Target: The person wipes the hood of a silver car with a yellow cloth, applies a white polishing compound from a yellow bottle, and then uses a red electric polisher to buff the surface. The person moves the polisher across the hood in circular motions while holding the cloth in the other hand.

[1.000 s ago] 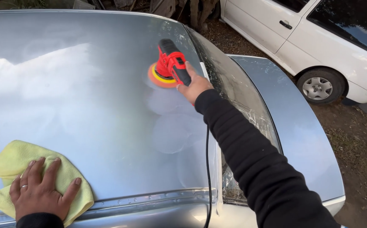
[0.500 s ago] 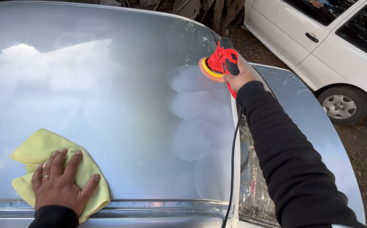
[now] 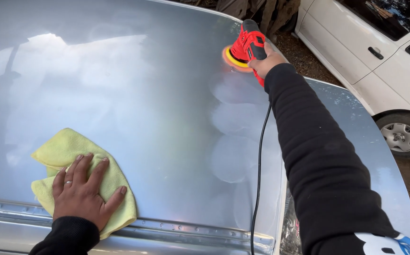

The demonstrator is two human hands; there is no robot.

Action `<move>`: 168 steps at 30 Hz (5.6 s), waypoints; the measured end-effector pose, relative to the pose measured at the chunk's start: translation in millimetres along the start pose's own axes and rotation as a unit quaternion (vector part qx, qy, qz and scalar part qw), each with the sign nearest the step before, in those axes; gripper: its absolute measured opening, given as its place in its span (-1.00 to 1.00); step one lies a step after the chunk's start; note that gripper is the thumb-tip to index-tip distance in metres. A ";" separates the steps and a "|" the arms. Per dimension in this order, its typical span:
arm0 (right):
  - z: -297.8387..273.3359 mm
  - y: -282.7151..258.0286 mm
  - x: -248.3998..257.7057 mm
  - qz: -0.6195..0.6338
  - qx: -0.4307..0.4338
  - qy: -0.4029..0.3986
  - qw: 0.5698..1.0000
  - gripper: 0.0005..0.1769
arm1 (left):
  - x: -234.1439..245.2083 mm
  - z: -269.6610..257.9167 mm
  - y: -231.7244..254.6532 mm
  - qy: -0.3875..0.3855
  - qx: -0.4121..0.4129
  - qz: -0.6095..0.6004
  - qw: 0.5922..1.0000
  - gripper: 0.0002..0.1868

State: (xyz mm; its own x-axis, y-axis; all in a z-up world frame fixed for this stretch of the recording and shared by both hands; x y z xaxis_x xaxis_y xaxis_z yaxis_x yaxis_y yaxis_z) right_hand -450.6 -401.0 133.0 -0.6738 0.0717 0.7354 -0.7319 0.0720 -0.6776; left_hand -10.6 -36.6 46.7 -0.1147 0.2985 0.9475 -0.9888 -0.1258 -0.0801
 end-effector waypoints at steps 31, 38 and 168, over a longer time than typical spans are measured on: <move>-195.0 75.6 38.9 0.027 0.092 -0.006 0.995 0.09 | -5.8 -2.3 0.0 -0.015 -0.018 0.061 0.998 -0.15; -216.4 2.6 20.3 0.010 0.107 -0.057 0.993 0.12 | -4.9 -4.4 1.1 -0.014 -0.026 0.040 0.999 -0.14; -581.9 111.6 -15.7 0.744 -0.242 -0.175 0.598 -0.39 | 68.2 -4.5 352.5 -0.294 -0.186 -0.654 0.672 -0.34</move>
State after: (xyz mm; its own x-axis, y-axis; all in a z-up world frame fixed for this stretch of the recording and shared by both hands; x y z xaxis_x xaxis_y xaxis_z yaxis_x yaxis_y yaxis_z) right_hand -462.6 184.8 43.5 -0.5854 0.2084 -0.7835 0.7616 0.4727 -0.4433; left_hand -367.4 -56.3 81.8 0.8251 -0.5153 0.2319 -0.1744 0.1582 0.9719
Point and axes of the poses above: each hand's wrist, its own z-axis towards the middle knuckle, its own x-axis out of the back of the hand, y = z × x, the point moved 4 cm from there along z, towards the middle knuckle, and after that the axes turned 13 degrees about z, right-handed, at the moved point
